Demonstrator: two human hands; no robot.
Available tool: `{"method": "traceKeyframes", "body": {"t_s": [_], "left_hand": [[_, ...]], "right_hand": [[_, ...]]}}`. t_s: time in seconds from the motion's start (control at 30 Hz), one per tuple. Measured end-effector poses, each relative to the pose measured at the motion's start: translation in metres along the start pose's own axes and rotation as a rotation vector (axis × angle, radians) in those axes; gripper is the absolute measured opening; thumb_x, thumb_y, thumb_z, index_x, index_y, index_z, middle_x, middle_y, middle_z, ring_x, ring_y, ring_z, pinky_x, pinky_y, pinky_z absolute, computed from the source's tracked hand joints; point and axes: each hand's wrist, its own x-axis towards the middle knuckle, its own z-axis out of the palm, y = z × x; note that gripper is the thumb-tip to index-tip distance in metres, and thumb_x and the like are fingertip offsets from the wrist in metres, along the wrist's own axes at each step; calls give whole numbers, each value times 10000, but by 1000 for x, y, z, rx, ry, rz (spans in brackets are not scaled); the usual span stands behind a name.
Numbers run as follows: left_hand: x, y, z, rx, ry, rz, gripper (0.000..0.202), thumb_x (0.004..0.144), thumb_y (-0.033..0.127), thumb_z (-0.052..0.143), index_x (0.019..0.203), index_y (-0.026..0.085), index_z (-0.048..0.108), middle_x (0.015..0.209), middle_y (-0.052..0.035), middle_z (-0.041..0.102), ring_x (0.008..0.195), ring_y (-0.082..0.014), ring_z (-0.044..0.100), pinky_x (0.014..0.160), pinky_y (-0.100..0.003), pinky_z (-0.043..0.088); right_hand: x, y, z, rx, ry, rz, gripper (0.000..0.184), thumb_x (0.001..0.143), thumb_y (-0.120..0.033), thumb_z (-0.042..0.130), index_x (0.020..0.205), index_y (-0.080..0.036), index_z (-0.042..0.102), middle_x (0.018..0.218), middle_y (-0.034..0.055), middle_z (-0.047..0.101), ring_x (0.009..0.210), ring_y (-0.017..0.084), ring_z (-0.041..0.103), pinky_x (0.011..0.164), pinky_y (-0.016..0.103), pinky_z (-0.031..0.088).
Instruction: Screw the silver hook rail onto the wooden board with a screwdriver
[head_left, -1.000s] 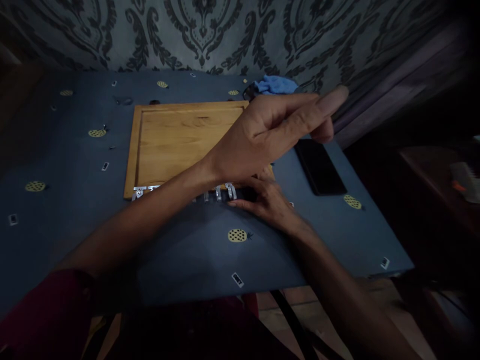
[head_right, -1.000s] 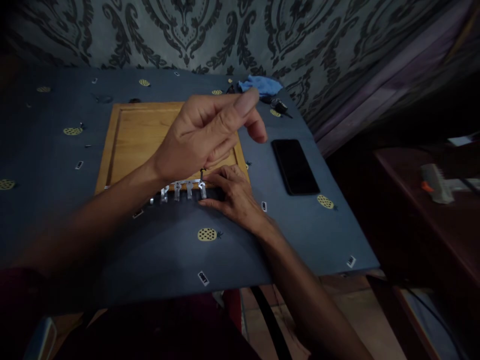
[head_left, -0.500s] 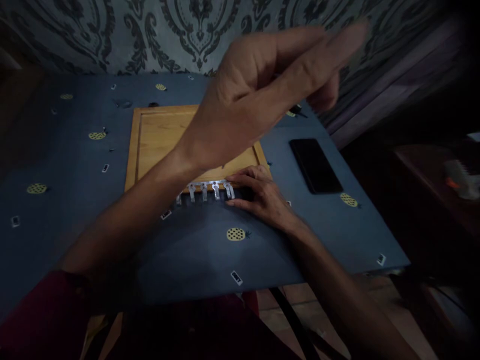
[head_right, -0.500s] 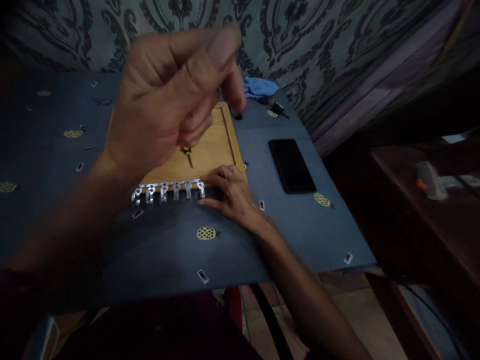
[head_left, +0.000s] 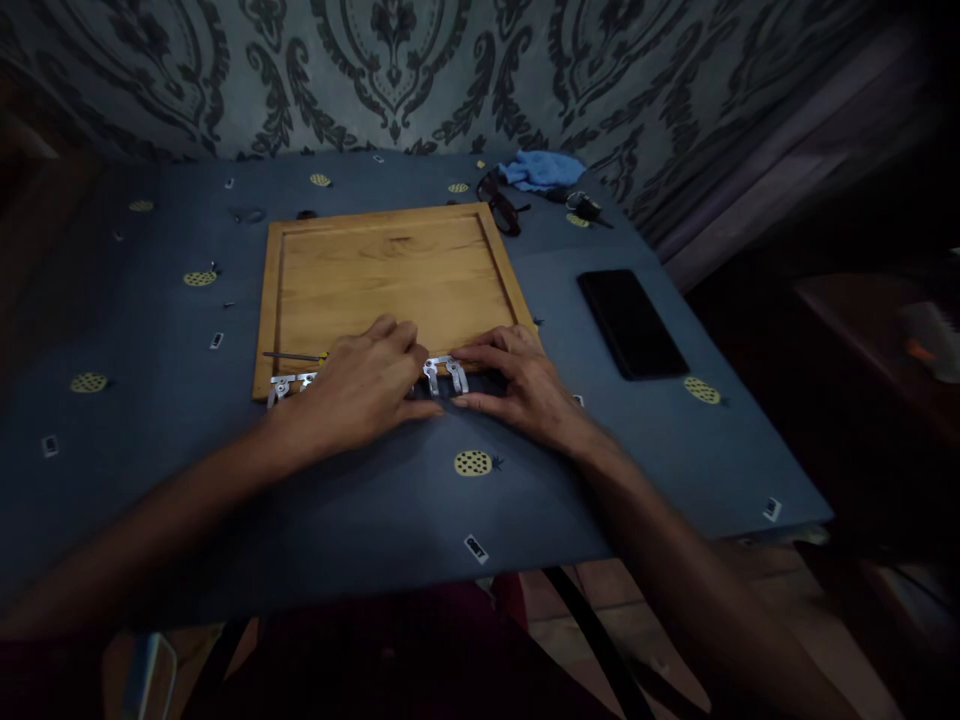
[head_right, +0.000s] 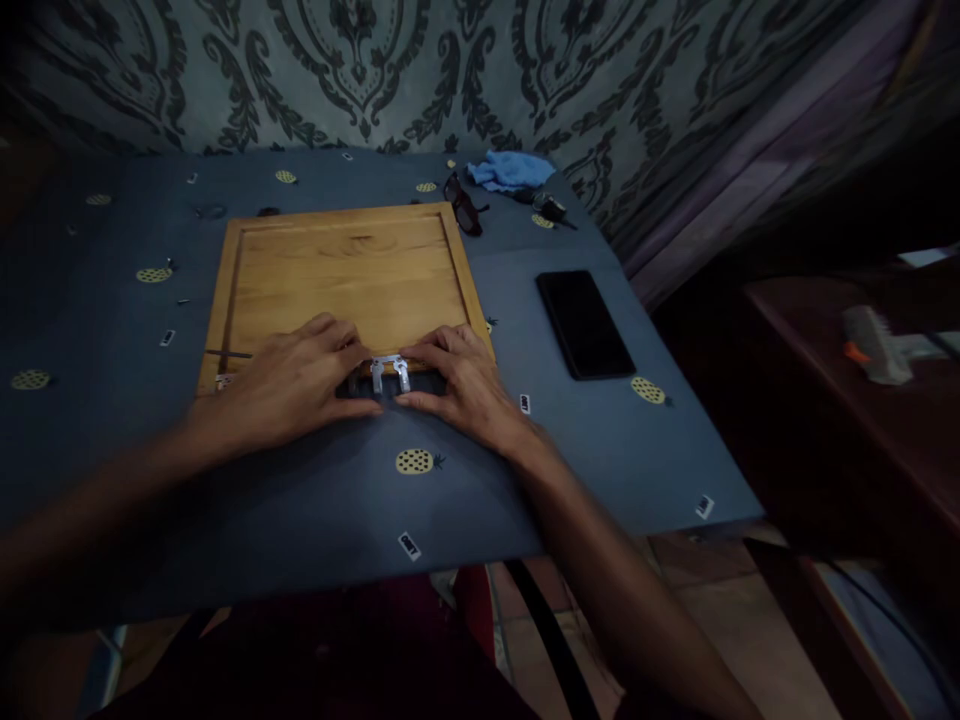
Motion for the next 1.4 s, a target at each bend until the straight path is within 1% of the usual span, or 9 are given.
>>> {"method": "traceKeyframes", "body": {"t_s": [0.17, 0.3, 0.43, 0.87, 1.13, 1.23, 1.3, 1.37, 1.4], "left_hand": [[0, 1, 15, -44, 90, -30, 395, 981, 508, 643, 1128, 145, 697, 1096, -121, 670, 1095, -301, 594, 775, -352, 505], [1, 1, 20, -76, 76, -77, 395, 976, 501, 654, 1148, 148, 689, 1118, -109, 659, 1098, -304, 604, 786, -365, 500], [3, 1, 21, -96, 87, -89, 390, 958, 510, 673, 1101, 148, 698, 1095, -102, 659, 1092, -307, 618, 758, -359, 483], [5, 4, 21, -134, 103, -170, 411, 907, 517, 736, 1082, 146, 722, 1100, -106, 688, 1104, -312, 640, 747, -351, 464], [6, -1, 20, -159, 93, -131, 433, 883, 554, 751, 1076, 167, 723, 1104, -94, 711, 1093, -315, 647, 745, -348, 472], [5, -8, 14, -289, 230, -107, 434, 869, 572, 767, 1066, 187, 733, 1012, -68, 739, 998, -272, 671, 747, -328, 464], [3, -13, 4, -484, 395, -111, 360, 893, 541, 756, 1015, 202, 747, 835, -22, 717, 794, -199, 653, 676, -299, 432], [1, -16, -7, -726, 563, -106, 292, 938, 499, 710, 906, 213, 758, 656, 21, 620, 582, -137, 533, 575, -288, 365], [0, -16, -12, -830, 648, -105, 303, 956, 488, 688, 835, 219, 754, 602, 31, 560, 532, -123, 466, 543, -292, 327]], "right_hand": [[0, 1, 0, 6, -5, -10, 618, 880, -713, 630, 1272, -246, 733, 1110, 119, 690, 1059, 311, 611, 948, 501, 502], [-1, 2, 1, 4, -3, -4, 606, 876, -723, 628, 1264, -269, 733, 1105, 108, 687, 1069, 312, 609, 948, 508, 499], [-1, 3, 2, -1, -6, -4, 595, 880, -711, 635, 1277, -277, 725, 1109, 105, 686, 1070, 313, 605, 948, 513, 494], [-1, 2, 2, -36, 20, -44, 646, 892, -718, 594, 1260, -206, 733, 1101, 125, 692, 1050, 304, 605, 922, 479, 503], [-1, 3, 1, -29, 4, -26, 611, 897, -710, 605, 1286, -254, 723, 1112, 112, 693, 1058, 304, 613, 933, 499, 512], [-2, 4, 1, -23, 5, -23, 610, 897, -699, 618, 1295, -248, 720, 1122, 116, 691, 1065, 310, 614, 936, 511, 515], [-2, 4, 1, -17, 0, -18, 601, 890, -695, 633, 1296, -261, 720, 1123, 113, 692, 1069, 314, 614, 938, 522, 517], [-2, 4, 0, -4, -1, -14, 602, 885, -693, 643, 1314, -276, 710, 1135, 110, 695, 1084, 316, 614, 951, 529, 517], [-2, 4, 0, 6, 0, -15, 615, 884, -694, 643, 1330, -275, 701, 1146, 112, 698, 1094, 317, 615, 958, 530, 518]]}}
